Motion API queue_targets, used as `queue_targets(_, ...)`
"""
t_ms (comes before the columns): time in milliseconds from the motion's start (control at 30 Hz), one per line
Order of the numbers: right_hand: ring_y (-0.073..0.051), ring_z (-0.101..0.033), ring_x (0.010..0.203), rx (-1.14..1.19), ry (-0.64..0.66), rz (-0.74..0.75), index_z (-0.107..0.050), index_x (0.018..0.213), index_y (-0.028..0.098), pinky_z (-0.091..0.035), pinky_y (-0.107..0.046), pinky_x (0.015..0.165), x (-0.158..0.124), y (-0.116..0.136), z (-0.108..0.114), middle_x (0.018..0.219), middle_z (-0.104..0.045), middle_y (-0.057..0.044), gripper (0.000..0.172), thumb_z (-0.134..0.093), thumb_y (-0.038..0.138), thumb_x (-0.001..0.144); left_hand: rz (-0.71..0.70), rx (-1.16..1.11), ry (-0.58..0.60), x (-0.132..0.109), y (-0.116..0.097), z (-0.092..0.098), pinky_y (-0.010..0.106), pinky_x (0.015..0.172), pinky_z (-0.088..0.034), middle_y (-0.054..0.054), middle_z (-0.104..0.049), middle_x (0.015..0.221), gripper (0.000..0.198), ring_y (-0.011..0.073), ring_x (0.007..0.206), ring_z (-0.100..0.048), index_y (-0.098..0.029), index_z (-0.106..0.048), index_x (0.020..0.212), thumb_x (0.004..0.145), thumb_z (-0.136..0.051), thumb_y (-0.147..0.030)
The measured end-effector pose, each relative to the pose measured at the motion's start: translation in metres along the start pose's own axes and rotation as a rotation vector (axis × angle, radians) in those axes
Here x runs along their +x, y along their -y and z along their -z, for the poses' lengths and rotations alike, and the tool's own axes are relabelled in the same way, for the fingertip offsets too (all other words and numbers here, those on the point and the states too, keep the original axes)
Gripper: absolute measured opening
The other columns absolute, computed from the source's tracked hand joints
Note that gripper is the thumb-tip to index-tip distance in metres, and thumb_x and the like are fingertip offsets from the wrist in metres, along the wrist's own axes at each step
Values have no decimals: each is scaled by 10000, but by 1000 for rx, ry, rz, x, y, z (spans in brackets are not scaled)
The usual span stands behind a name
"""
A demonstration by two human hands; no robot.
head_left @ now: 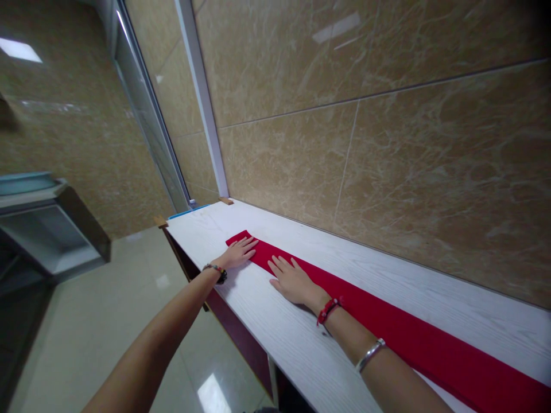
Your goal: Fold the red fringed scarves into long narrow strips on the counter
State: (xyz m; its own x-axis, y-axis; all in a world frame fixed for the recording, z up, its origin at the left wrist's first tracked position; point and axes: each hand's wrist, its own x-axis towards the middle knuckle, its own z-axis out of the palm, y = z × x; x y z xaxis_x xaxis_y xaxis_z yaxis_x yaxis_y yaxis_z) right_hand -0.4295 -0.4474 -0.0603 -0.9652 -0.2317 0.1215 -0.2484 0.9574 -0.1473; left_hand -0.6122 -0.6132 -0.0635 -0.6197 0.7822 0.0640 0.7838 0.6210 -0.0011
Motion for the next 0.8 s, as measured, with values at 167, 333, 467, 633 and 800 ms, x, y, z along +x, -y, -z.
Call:
queue_targets(167, -237, -116, 1320, 28, -83, -73, -216, 1376, 104, -82, -457, 1053, 3, -3, 5, 1437, -193, -107, 619, -192, 470, 877, 137, 26, 32, 7, 7, 4, 519, 1016, -147, 50, -195, 1445, 461, 266, 1318, -122, -279, -276, 1346, 897, -244, -379)
queue_targets(333, -268, -90, 1320, 72, 37, -161, -201, 1380, 96, -52, -489, 1040, 0, -11, 8, 1445, -151, -120, 734, -178, 584, 831, 337, 44, 56, 12, 16, 6, 601, 959, -178, 45, -153, 1455, 485, 347, 1303, -123, -303, -241, 1358, 879, -243, -378)
queue_targets(467, -251, -58, 1325, 77, 71, -169, -177, 1384, 91, -28, -459, 1045, -2, -10, 8, 1452, -124, -117, 753, -193, 589, 820, 477, 55, 33, 12, 24, 11, 656, 926, -172, 70, -195, 1443, 501, 371, 1294, -137, -294, -231, 1364, 871, -214, -385)
queue_targets(633, -248, -61, 1325, 70, 59, -164, -182, 1382, 85, -34, -460, 1045, -3, -9, 8, 1450, -128, -121, 754, -198, 587, 820, 378, 84, -65, 7, 4, 19, 616, 984, -104, 140, -121, 1451, 500, 341, 1315, -37, -162, -311, 1328, 845, -321, -288)
queue_targets(800, -256, -90, 1322, 46, 35, -166, -203, 1376, 76, -55, -470, 1044, -2, -9, 6, 1443, -155, -125, 751, -221, 579, 819, 97, 15, -26, -1, -25, 8, 387, 1040, -223, 27, -304, 1406, 404, 178, 1302, -207, -249, -377, 1281, 886, -315, -308)
